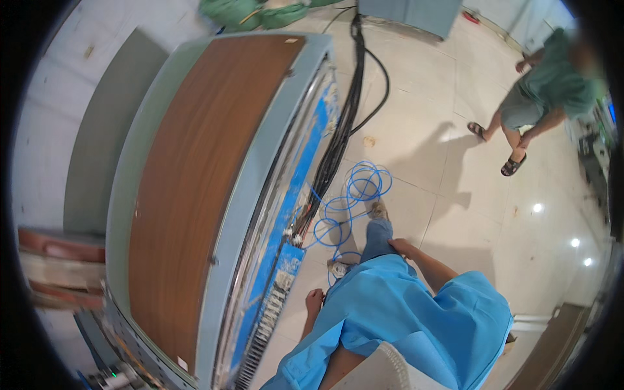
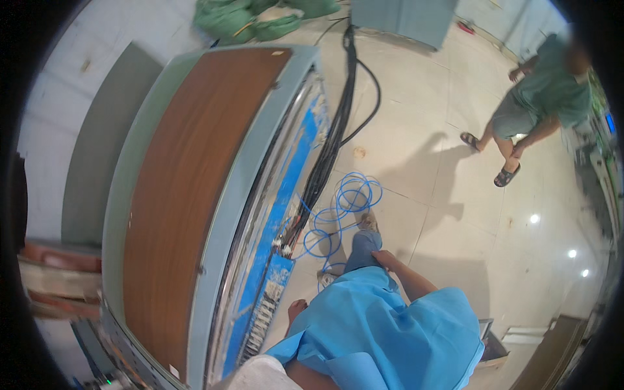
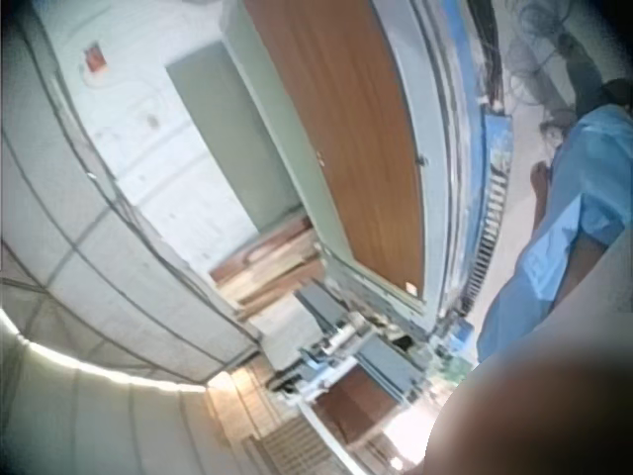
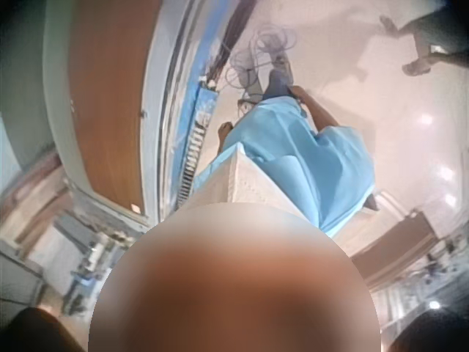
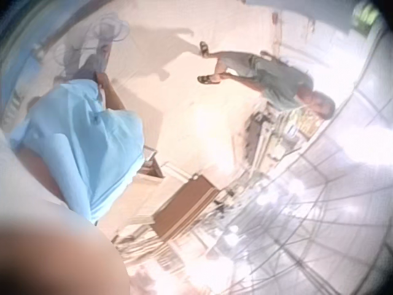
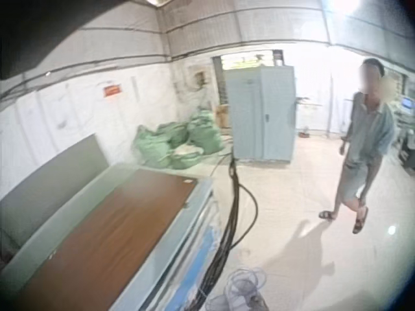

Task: The person uses a utility knife to cut tape and open a cardboard box, removes a large wooden panel, places it on a workbench, and measures its dimensions with a tape measure.

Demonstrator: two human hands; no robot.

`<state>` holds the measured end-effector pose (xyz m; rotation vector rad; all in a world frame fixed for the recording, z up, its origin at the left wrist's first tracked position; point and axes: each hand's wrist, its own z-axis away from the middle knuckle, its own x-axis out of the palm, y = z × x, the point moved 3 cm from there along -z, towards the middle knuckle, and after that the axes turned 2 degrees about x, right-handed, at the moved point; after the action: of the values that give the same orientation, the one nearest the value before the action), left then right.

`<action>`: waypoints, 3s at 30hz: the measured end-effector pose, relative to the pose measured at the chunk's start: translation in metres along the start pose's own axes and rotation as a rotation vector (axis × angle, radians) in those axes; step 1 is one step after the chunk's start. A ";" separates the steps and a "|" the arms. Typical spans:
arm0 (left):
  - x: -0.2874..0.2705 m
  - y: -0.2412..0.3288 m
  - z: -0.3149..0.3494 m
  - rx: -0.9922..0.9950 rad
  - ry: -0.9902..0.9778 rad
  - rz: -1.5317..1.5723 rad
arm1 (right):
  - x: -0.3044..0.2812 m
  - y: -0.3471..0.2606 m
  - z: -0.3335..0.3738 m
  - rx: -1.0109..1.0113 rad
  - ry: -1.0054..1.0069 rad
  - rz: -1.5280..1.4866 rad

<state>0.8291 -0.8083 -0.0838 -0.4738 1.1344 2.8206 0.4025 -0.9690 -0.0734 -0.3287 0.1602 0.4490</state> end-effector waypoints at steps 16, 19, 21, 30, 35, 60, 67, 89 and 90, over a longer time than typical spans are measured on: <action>0.394 0.370 -0.191 0.227 -0.444 -0.646 | -0.335 -0.011 -0.066 -0.120 -0.086 -0.046; 0.466 0.453 -0.203 0.325 -0.573 -0.722 | -0.424 -0.053 -0.095 -0.134 -0.020 -0.395; 0.496 0.496 -0.220 0.233 -0.697 -0.554 | -0.481 -0.081 -0.113 -0.321 0.139 -0.500; 0.717 0.690 -0.318 0.282 -0.750 -0.908 | -0.727 -0.145 -0.183 -0.259 0.256 -0.355; 0.856 0.864 -0.332 0.501 -0.835 -0.708 | -0.883 -0.158 -0.199 -0.371 0.441 -0.636; 1.083 0.978 -0.512 -0.373 -0.139 0.293 | -1.816 -0.652 -0.193 -1.123 1.454 -0.129; 1.169 1.144 -0.529 -0.102 -0.119 0.393 | -1.944 -0.714 -0.251 -1.013 1.581 0.105; 1.204 0.846 -0.316 -0.584 0.585 1.141 | -1.676 -0.784 -0.201 -1.891 1.180 -0.593; 1.191 0.831 -0.310 -0.572 0.570 1.093 | -1.607 -0.801 -0.220 -1.784 0.197 -1.102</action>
<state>-0.3669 -1.6890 -0.1065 -0.9803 0.6980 4.1992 -0.6840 -2.3660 0.2999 -2.0761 -0.2957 -0.6952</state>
